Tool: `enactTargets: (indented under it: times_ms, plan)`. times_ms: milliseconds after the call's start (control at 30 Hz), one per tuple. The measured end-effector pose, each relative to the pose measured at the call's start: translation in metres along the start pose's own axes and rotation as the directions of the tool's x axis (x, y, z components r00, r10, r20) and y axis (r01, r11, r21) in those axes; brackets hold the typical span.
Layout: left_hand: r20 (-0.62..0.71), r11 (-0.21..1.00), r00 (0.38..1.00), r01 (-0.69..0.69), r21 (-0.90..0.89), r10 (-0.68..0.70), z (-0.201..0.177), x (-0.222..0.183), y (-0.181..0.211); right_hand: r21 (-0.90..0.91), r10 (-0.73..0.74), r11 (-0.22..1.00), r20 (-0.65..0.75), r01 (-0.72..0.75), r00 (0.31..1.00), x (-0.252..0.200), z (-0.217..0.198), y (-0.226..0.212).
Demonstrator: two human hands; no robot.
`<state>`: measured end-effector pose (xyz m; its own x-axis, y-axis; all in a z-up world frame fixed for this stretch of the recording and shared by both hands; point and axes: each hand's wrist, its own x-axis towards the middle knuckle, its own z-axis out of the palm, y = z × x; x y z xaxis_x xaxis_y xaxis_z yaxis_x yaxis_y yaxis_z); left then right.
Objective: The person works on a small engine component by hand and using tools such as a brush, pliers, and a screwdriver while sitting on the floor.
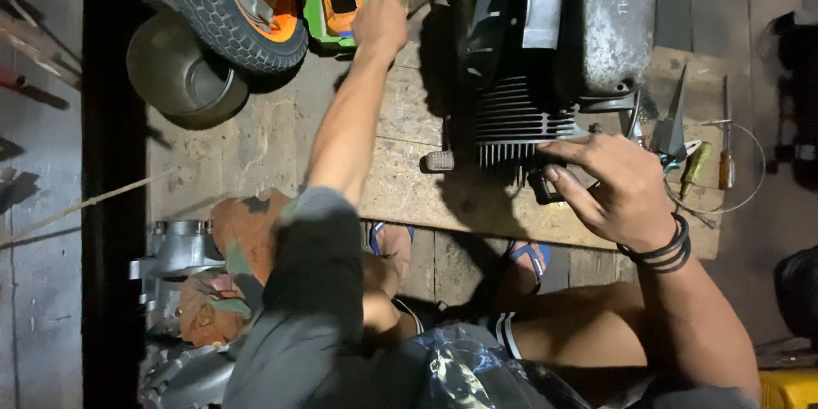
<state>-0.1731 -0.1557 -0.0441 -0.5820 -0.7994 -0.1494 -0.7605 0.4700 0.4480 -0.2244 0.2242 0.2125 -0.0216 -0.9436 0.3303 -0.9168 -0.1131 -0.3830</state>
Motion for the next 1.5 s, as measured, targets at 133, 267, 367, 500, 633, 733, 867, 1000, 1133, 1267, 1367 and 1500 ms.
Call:
enactTargets:
  times_ms: [133,267,367,500,633,733,867,1000,1133,1267,1367,1500]
  plan:
    - [0.109,0.987,0.993,-0.017,-0.161,0.035,-0.053,-0.052,-0.012,-0.002,0.012,1.000,-0.018,-0.012,1.000,-0.007,-0.001,0.004]
    - [0.595,0.991,0.803,-0.100,0.094,0.025,-0.095,-0.068,-0.030,0.007,0.008,1.000,0.006,-0.008,1.000,-0.008,0.000,0.003]
    - [0.495,0.992,0.869,-0.076,0.105,0.014,-0.077,-0.031,-0.046,-0.019,-0.014,1.000,0.007,0.014,1.000,-0.003,0.001,-0.002]
    - [0.056,0.989,0.998,0.014,0.147,-0.023,-0.023,0.018,-0.073,-0.020,-0.036,0.999,-0.039,0.035,0.999,-0.002,-0.003,-0.005]
    - [0.321,0.974,0.942,0.157,-0.164,-0.098,-0.093,-0.048,-0.055,-0.017,-0.023,1.000,-0.021,0.022,1.000,-0.011,-0.003,0.001]
    - [0.611,1.000,0.791,-0.023,-0.010,0.024,-0.111,-0.072,-0.064,-0.003,-0.012,1.000,0.012,0.012,1.000,-0.010,-0.003,-0.001]
    - [0.394,1.000,0.919,0.013,0.016,-0.018,-0.054,-0.020,-0.103,-0.036,-0.028,0.999,0.014,0.028,1.000,-0.006,0.000,-0.005]
    - [0.034,0.979,0.991,0.134,-0.153,-0.130,-0.039,-0.011,-0.097,-0.026,-0.024,0.999,-0.021,0.024,0.999,-0.007,-0.003,-0.005]
    - [0.335,0.955,0.942,0.079,-0.287,0.022,-0.064,-0.044,-0.077,-0.053,-0.007,0.999,0.001,0.007,1.000,-0.011,-0.003,-0.006]
    - [0.094,0.979,0.977,0.196,-0.064,-0.189,-0.029,-0.026,-0.106,-0.032,-0.086,0.996,-0.021,0.085,0.996,-0.005,0.003,-0.010]
    - [-0.155,0.968,0.969,0.163,-0.190,-0.193,-0.020,-0.035,-0.112,-0.045,-0.099,0.994,-0.046,0.097,0.994,-0.021,0.001,-0.009]
    - [-0.028,0.978,0.998,0.054,-0.204,-0.061,-0.068,-0.097,-0.073,-0.122,-0.004,0.993,-0.043,-0.001,0.999,-0.041,-0.019,-0.010]
